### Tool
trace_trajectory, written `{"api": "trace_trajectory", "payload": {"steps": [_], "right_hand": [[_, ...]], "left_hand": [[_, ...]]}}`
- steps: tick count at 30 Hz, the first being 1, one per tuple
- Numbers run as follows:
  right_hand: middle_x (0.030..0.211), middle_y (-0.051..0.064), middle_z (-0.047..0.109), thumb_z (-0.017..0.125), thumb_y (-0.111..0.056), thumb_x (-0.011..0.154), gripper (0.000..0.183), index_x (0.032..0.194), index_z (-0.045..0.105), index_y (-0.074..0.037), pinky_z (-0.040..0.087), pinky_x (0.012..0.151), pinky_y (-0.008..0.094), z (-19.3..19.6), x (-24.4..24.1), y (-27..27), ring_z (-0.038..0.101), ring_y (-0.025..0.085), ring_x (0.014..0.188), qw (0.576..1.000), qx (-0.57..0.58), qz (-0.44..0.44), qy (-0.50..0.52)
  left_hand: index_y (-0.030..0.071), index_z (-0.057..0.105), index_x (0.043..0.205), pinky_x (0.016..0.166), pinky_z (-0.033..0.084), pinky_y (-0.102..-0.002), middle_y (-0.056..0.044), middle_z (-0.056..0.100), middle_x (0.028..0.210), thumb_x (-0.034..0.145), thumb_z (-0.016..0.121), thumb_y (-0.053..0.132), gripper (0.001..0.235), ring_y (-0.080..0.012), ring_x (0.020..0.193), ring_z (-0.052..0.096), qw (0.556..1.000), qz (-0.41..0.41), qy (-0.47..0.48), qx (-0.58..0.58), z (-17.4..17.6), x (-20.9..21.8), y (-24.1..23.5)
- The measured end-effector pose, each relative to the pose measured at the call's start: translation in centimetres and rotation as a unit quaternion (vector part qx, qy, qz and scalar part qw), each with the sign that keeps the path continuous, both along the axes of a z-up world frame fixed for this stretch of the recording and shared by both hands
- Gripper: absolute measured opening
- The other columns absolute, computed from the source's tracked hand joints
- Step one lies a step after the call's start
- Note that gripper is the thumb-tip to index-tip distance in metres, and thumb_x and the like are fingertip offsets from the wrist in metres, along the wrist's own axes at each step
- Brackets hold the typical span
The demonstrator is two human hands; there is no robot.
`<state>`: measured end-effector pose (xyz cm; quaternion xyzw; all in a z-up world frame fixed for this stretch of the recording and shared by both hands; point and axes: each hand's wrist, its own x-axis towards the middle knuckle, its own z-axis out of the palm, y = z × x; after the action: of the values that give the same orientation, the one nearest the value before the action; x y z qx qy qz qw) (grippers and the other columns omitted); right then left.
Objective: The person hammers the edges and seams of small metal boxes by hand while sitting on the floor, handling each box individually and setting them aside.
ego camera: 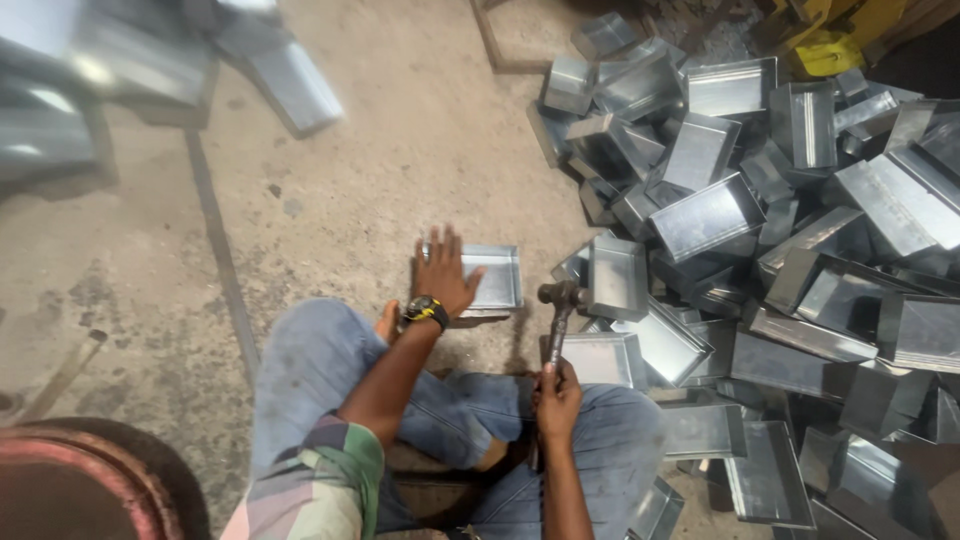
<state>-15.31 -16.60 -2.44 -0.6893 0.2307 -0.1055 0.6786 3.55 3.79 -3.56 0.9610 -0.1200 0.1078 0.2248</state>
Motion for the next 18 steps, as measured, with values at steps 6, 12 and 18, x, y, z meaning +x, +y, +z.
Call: {"api": "trace_trajectory", "payload": {"steps": [6,12,18], "right_hand": [[0.064,0.000,0.053,0.057,-0.018,0.102,0.058,0.156,0.039,-0.006,0.033,0.041,0.022,7.4,-1.9,1.8,0.043,0.004,0.048,0.991,-0.053,0.027,-0.116],[0.072,-0.001,0.056,0.051,-0.012,0.106,0.060,0.161,0.028,-0.008,0.036,0.044,0.022,11.7,0.4,3.8,0.043,0.004,0.051,0.962,-0.055,0.018,-0.267],[0.082,0.006,0.066,0.061,-0.014,0.101,0.057,0.156,0.048,-0.017,0.046,0.053,0.029,5.3,4.1,2.7,0.054,0.007,0.063,0.951,-0.301,0.061,-0.041]], "left_hand": [[-0.003,0.031,0.156,0.124,0.006,-0.058,-0.020,0.020,0.167,0.095,0.043,0.051,0.082,-0.0385,0.155,0.012,0.998,0.012,0.037,0.050,-0.2,2.3,-0.4],[-0.002,0.029,0.157,0.123,0.004,-0.059,-0.019,0.018,0.168,0.095,0.042,0.048,0.081,-0.0389,0.155,0.010,0.997,0.018,0.030,0.075,-1.1,4.2,-0.4],[-0.001,0.029,0.157,0.123,0.004,-0.061,-0.018,0.019,0.168,0.094,0.044,0.046,0.080,-0.0390,0.156,0.010,0.996,0.020,0.040,0.075,-2.2,4.0,-0.9]]}}
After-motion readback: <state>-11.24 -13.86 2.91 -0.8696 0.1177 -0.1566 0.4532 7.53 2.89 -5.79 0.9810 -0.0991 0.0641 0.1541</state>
